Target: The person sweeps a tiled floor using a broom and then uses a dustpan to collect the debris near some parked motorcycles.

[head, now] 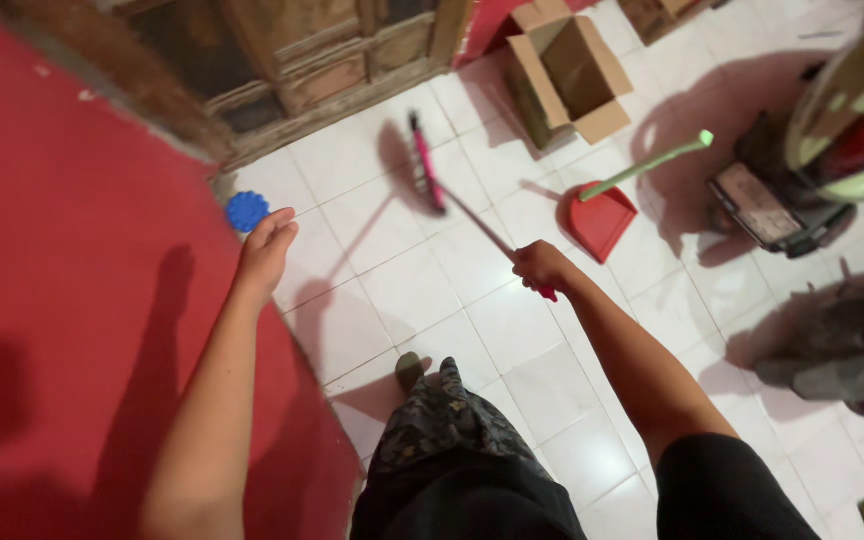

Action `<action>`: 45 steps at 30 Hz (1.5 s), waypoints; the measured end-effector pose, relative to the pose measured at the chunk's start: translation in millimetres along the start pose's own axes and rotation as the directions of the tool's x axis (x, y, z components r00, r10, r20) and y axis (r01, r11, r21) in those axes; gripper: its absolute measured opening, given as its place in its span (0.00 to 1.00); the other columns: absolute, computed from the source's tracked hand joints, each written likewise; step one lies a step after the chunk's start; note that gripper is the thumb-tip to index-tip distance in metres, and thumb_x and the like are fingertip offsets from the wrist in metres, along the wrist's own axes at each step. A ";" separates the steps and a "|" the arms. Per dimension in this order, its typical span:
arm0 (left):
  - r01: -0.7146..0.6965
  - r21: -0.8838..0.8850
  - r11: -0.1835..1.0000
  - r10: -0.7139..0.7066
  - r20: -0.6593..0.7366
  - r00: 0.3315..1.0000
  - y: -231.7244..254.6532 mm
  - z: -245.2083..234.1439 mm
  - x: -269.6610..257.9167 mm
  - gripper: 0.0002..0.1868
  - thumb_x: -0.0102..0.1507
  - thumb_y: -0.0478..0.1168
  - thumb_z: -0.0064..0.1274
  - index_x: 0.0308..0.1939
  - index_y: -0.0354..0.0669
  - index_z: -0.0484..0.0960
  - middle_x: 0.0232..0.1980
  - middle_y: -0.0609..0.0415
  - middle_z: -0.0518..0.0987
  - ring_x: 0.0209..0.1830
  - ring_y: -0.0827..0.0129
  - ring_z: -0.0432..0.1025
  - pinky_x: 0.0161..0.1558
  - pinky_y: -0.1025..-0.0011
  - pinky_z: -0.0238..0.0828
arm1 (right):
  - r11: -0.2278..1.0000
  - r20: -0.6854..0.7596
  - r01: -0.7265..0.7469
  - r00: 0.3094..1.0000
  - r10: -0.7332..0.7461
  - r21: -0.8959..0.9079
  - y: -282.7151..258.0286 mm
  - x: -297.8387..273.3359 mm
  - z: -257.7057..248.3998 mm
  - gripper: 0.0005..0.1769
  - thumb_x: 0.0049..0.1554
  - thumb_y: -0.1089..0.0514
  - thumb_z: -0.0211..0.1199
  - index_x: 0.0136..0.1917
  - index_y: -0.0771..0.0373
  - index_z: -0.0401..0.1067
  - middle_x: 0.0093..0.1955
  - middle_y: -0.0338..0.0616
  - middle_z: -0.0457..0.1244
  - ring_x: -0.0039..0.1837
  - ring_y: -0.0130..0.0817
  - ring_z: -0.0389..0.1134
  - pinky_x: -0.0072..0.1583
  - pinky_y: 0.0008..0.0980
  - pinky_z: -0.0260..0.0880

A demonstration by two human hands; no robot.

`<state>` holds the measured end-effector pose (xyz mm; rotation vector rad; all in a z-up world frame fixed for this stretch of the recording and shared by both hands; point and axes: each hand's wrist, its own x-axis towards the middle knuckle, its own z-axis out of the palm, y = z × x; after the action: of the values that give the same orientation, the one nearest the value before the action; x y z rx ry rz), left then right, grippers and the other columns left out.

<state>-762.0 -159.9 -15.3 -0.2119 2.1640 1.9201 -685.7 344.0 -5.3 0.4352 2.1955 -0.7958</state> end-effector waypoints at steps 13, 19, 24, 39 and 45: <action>0.012 0.072 0.997 -0.024 0.164 0.986 34.5 74.1 23.0 0.24 0.68 0.43 0.50 0.67 0.38 0.72 0.70 0.46 0.73 0.71 0.65 0.67 0.69 0.69 0.61 | 0.960 -0.003 -0.271 0.963 0.271 -0.075 45.2 -35.5 -18.4 0.11 0.55 0.63 0.60 0.48 0.71 0.78 0.33 0.53 0.64 0.28 0.38 0.60 0.31 0.37 0.61; 0.008 0.134 0.991 -0.035 0.199 0.979 43.8 98.5 22.9 0.25 0.68 0.43 0.50 0.67 0.37 0.72 0.69 0.47 0.74 0.71 0.65 0.67 0.69 0.69 0.60 | 0.964 -0.136 -0.220 0.970 0.201 -0.149 59.0 -34.5 -2.9 0.15 0.54 0.69 0.52 0.50 0.75 0.76 0.35 0.56 0.68 0.30 0.45 0.70 0.34 0.40 0.73; -0.035 0.111 0.993 0.003 0.278 0.961 51.8 138.9 20.9 0.25 0.68 0.43 0.50 0.68 0.35 0.71 0.69 0.45 0.74 0.71 0.64 0.67 0.70 0.69 0.60 | 0.974 -0.084 -0.097 0.990 0.116 0.202 105.2 -72.2 -18.8 0.15 0.55 0.65 0.57 0.55 0.71 0.76 0.33 0.51 0.66 0.31 0.35 0.67 0.34 0.32 0.69; -0.081 0.273 0.958 -0.037 0.402 0.915 96.5 256.2 -68.8 0.26 0.68 0.45 0.49 0.68 0.38 0.71 0.70 0.45 0.73 0.72 0.62 0.65 0.69 0.67 0.58 | 0.945 -0.073 -0.318 0.943 0.324 0.082 228.0 -170.6 43.8 0.14 0.55 0.69 0.53 0.51 0.77 0.76 0.32 0.54 0.66 0.27 0.40 0.67 0.31 0.38 0.68; -0.165 0.251 0.954 0.019 0.499 0.867 92.2 314.5 -109.2 0.25 0.69 0.46 0.49 0.67 0.38 0.72 0.71 0.46 0.73 0.72 0.63 0.65 0.70 0.67 0.59 | 0.919 -0.120 -0.181 0.964 0.236 0.349 292.0 -244.6 50.1 0.19 0.54 0.62 0.57 0.58 0.70 0.75 0.33 0.49 0.66 0.32 0.33 0.67 0.35 0.34 0.69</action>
<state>-655.5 157.8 68.9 0.4033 2.0770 1.4609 -343.9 515.2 32.4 0.9175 2.1118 -1.0497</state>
